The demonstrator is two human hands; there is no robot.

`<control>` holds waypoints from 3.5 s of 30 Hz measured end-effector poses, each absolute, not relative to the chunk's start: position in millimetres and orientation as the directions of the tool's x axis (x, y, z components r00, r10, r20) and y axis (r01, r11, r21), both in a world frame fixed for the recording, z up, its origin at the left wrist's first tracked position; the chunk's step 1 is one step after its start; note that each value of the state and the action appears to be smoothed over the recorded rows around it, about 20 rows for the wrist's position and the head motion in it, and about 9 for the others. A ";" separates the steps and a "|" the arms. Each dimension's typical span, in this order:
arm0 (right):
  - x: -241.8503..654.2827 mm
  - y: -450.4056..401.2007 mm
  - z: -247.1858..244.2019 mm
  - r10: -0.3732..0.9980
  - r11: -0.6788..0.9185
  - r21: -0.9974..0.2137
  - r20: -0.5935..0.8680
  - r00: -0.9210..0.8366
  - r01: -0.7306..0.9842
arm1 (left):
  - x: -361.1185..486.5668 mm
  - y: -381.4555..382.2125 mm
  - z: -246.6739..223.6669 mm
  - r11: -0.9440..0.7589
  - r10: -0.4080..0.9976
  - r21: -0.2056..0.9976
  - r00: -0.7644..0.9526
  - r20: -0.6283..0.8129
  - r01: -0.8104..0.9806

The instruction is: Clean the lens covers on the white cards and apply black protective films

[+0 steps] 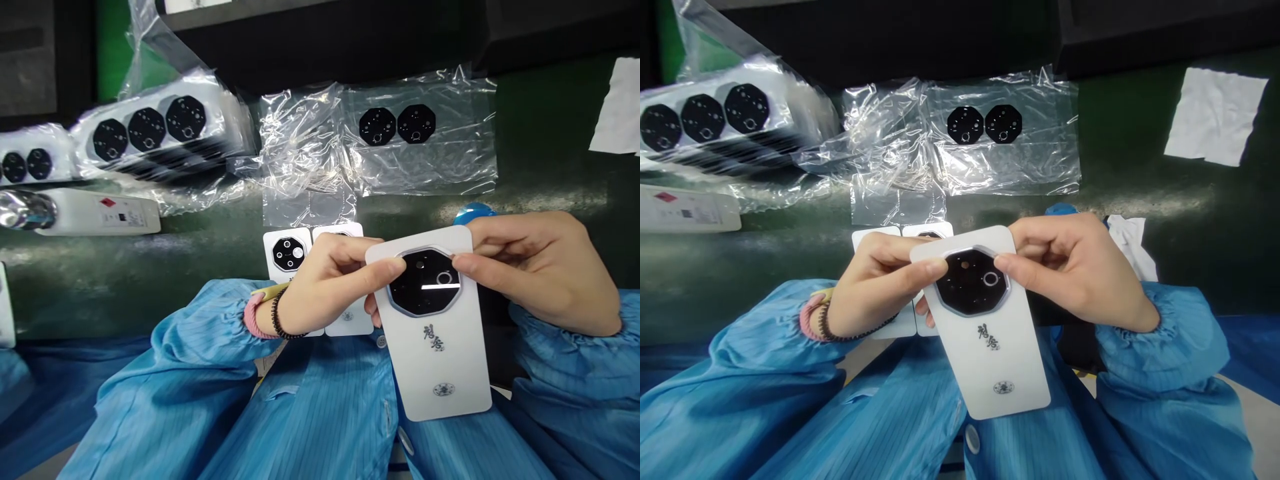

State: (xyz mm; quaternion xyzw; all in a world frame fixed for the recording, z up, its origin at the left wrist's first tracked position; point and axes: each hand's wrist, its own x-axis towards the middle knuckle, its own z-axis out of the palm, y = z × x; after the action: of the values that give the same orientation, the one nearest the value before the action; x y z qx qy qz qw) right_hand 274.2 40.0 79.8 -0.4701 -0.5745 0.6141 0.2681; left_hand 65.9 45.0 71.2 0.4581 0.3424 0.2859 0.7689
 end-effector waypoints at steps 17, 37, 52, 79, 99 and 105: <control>274.4 40.1 73.4 0.875 -0.216 -0.973 -0.231 -0.426 0.082 | 63.6 43.7 69.9 0.399 0.758 0.906 0.606 -0.240 -0.140; 275.4 36.0 65.9 0.983 -0.079 -0.991 -0.095 -0.155 0.106 | 62.6 45.6 61.7 0.165 0.820 0.985 0.550 -0.159 0.040; 274.7 33.8 69.1 0.972 0.049 -0.995 0.027 -0.234 0.091 | 64.8 48.0 52.2 0.206 0.858 0.978 0.477 -0.190 0.019; 273.9 68.2 51.0 0.964 0.256 -0.425 0.049 -0.260 0.868 | 14.4 -9.9 5.1 -0.849 0.389 0.482 0.873 0.293 0.217; 241.1 171.2 44.1 0.987 -0.028 -0.429 -0.153 -0.042 0.903 | 29.8 -12.2 -2.9 -0.893 0.390 0.387 0.825 0.409 0.230; 246.4 177.6 39.6 0.990 0.020 -0.461 -0.113 -0.081 0.887 | 28.5 -10.9 -1.3 -0.899 0.389 0.370 0.817 0.426 0.234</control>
State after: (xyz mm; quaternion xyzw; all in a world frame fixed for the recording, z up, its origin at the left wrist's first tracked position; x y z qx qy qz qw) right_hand 246.4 177.6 39.6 -0.6669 -0.7038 0.2128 0.1212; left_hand 28.5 -10.9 -1.3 0.9410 0.1655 0.2530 0.1523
